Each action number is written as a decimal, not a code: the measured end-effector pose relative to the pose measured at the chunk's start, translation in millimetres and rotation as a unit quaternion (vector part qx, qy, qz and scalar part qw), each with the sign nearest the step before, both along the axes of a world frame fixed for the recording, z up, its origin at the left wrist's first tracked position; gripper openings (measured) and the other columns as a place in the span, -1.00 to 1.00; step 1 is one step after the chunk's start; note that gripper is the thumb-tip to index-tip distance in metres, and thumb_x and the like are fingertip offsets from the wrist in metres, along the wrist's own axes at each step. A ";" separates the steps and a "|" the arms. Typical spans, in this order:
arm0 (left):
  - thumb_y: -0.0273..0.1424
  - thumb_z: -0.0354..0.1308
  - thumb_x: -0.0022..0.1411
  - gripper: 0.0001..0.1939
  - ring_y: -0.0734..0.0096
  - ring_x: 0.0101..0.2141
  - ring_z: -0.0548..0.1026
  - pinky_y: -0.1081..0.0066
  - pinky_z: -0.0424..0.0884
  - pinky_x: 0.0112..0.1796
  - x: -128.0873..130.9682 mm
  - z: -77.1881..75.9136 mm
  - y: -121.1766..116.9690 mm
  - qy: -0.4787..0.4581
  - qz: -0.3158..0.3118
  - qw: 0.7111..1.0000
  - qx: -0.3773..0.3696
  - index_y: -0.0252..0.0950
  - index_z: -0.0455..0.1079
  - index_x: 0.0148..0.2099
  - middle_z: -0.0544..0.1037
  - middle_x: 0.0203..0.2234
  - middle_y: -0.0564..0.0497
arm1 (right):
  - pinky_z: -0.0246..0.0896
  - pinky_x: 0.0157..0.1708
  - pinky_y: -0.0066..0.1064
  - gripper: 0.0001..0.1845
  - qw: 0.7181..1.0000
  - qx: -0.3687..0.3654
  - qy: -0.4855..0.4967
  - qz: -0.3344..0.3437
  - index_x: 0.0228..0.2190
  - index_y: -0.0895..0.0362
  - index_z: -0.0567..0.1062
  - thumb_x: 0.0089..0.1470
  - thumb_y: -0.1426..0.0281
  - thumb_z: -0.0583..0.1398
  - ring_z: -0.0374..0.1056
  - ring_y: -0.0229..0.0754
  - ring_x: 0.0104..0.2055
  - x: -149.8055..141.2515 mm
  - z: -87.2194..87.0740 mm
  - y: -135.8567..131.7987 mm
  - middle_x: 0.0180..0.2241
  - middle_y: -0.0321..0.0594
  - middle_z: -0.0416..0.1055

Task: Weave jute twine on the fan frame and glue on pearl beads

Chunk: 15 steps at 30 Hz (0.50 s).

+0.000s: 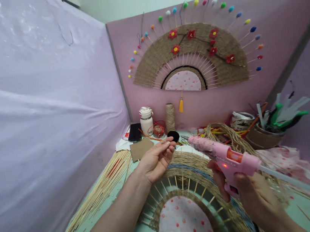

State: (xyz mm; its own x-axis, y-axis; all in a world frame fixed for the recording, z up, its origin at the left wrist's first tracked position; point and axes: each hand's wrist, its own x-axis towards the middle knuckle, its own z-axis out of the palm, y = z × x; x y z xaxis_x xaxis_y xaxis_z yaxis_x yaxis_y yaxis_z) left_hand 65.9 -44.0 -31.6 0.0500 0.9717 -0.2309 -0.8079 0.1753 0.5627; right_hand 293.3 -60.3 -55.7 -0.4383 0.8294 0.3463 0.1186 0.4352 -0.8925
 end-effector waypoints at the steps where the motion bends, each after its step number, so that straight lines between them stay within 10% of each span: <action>1: -0.69 0.00 0.19 -0.82 0.60 -0.48 0.49 0.71 0.45 -0.47 0.5 -0.5 0.0 -0.004 0.000 1.000 0.001 -0.50 0.40 -0.22 0.51 -0.43 -0.12 | 0.02 -0.59 -0.38 -0.35 1.000 0.000 -0.005 0.001 -0.26 0.19 0.45 0.18 -0.04 -0.17 0.12 -0.23 -0.62 0.2 -0.9 0.2 -0.66 -0.29 0.24; 15: -0.69 0.00 0.20 -0.84 0.59 -0.50 0.51 0.70 0.46 -0.47 -1.9 -2.2 -0.3 0.005 -0.007 1.000 0.006 -0.49 0.41 -0.31 0.52 -0.47 -0.10 | -0.03 -0.62 -0.41 -0.38 1.000 0.013 0.012 -0.002 -0.37 0.18 0.48 0.19 -0.01 -0.14 0.09 -0.26 -0.63 -1.4 -3.2 -0.7 -0.67 -0.29 0.22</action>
